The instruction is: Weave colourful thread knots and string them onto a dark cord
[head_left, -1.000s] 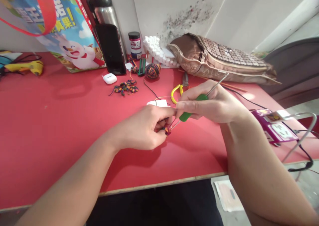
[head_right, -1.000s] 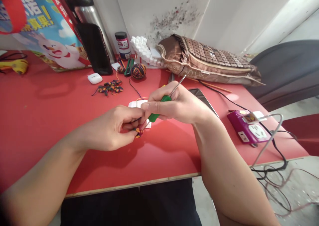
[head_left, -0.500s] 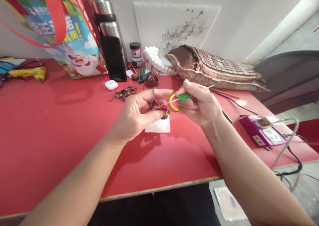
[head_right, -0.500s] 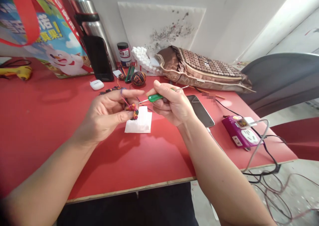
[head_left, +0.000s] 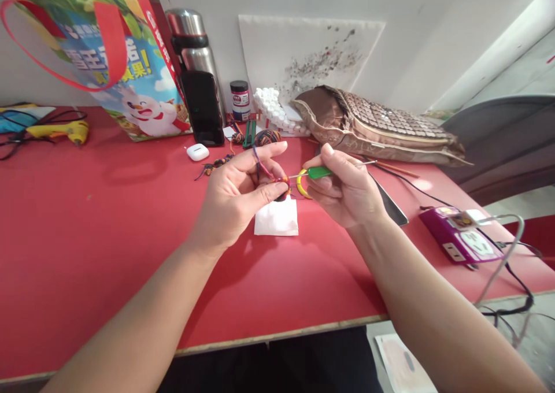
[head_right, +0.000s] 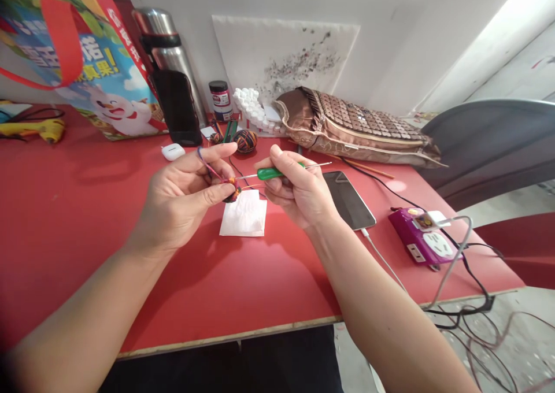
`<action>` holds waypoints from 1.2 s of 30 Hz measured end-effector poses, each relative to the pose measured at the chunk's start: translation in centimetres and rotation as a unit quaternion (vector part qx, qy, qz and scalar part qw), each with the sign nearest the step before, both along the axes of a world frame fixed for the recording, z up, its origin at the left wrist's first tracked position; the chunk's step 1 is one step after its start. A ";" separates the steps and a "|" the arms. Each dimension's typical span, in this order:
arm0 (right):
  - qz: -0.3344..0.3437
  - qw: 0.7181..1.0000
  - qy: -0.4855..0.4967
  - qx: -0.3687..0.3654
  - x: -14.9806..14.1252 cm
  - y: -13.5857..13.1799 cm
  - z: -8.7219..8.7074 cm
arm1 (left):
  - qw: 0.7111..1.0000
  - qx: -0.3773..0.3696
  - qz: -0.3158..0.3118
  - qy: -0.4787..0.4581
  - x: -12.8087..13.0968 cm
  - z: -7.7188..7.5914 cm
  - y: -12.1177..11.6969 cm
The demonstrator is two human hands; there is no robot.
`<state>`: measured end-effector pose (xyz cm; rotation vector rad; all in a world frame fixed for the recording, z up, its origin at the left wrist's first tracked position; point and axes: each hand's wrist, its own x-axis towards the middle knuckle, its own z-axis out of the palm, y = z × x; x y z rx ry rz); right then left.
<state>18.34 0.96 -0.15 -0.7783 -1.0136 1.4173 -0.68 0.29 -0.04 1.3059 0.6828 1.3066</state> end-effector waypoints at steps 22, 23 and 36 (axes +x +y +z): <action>-0.020 0.999 -0.027 0.027 -0.5 -1.1 0.7 | 0.999 -0.002 0.020 0.047 0.0 0.4 -0.1; -0.020 0.999 -0.018 0.023 -0.8 -1.2 0.7 | 0.999 -0.006 0.022 0.034 -0.1 0.3 0.1; 0.000 0.999 0.030 -0.013 -1.4 -0.9 0.3 | 0.999 -0.007 0.050 0.010 0.4 -0.1 -0.1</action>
